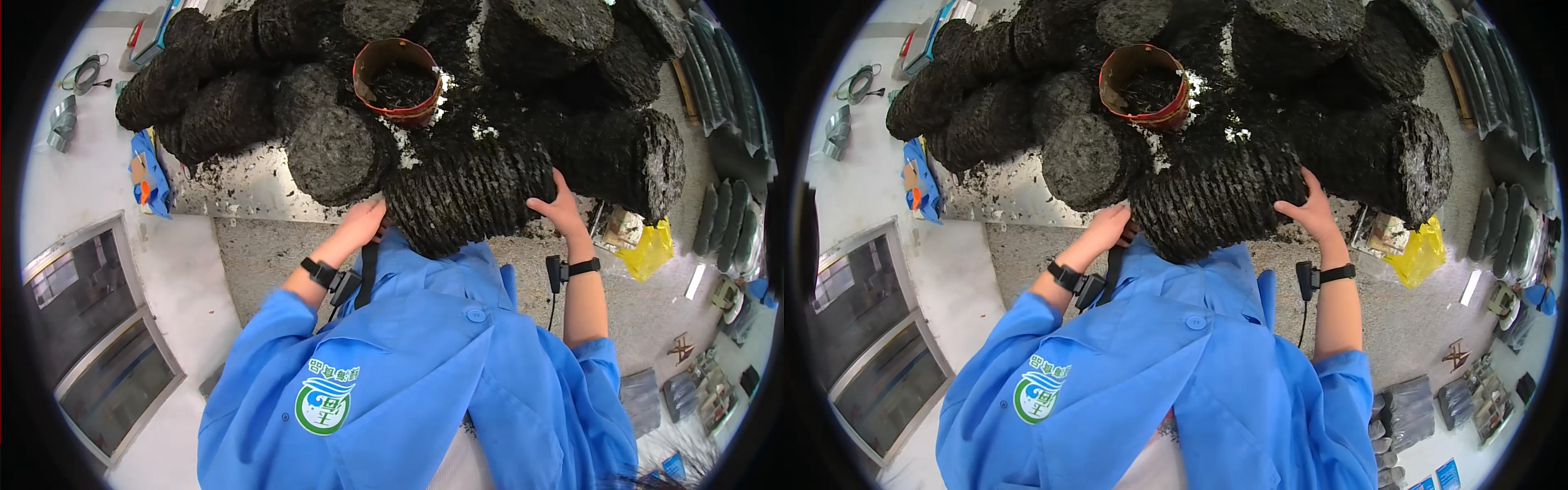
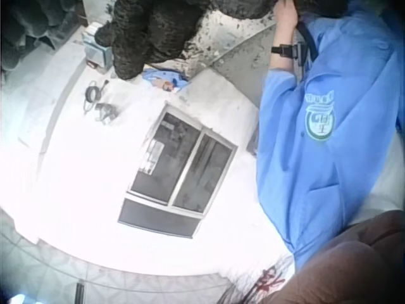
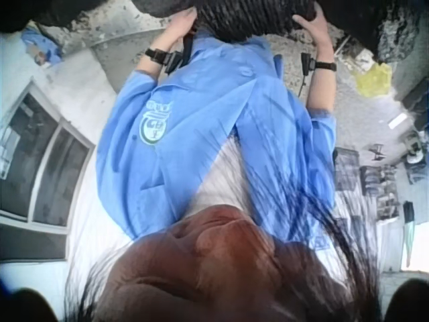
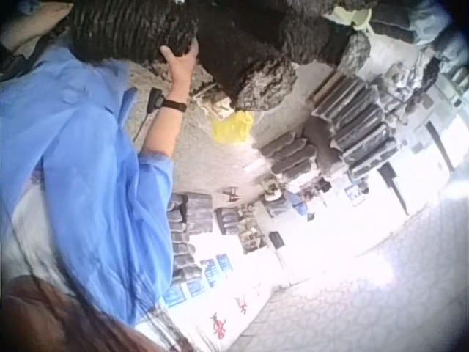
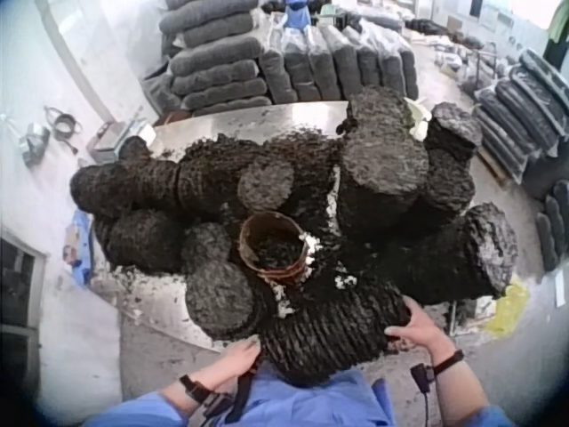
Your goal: Inspecting and organizing compressed tea cakes on a table.
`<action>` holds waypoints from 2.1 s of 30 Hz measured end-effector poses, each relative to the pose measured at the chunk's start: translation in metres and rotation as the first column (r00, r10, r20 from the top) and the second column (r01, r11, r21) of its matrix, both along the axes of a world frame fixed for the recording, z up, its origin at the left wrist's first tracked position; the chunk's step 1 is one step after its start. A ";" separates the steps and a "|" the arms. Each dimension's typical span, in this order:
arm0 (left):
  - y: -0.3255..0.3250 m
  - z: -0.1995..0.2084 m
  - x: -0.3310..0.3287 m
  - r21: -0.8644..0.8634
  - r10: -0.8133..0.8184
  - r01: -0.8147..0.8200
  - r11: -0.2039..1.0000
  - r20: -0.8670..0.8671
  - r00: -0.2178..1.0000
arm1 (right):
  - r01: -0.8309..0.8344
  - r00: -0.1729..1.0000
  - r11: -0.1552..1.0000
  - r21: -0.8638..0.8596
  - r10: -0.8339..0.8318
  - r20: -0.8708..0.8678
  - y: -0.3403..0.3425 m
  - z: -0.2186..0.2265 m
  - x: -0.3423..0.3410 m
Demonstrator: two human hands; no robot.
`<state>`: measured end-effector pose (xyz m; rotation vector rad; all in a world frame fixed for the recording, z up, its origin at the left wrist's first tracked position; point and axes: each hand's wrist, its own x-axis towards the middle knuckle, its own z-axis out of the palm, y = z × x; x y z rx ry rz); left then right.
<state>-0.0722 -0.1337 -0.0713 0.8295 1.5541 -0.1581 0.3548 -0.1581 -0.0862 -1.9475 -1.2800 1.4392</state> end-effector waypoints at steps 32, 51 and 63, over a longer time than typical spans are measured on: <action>0.016 0.010 0.054 0.827 -0.810 0.383 -0.411 -0.524 0.261 | 0.127 0.991 0.984 -0.123 -0.121 0.055 -0.010 -0.001 -0.013; 0.183 0.064 0.030 0.871 -0.268 -0.007 0.491 0.158 0.950 | 0.225 0.961 0.968 -0.109 -0.239 -0.141 -0.030 -0.014 -0.023; 0.050 0.048 0.046 0.934 -0.938 0.318 0.166 0.050 0.343 | 0.177 0.982 0.983 -0.037 -0.179 -0.053 -0.026 -0.015 -0.023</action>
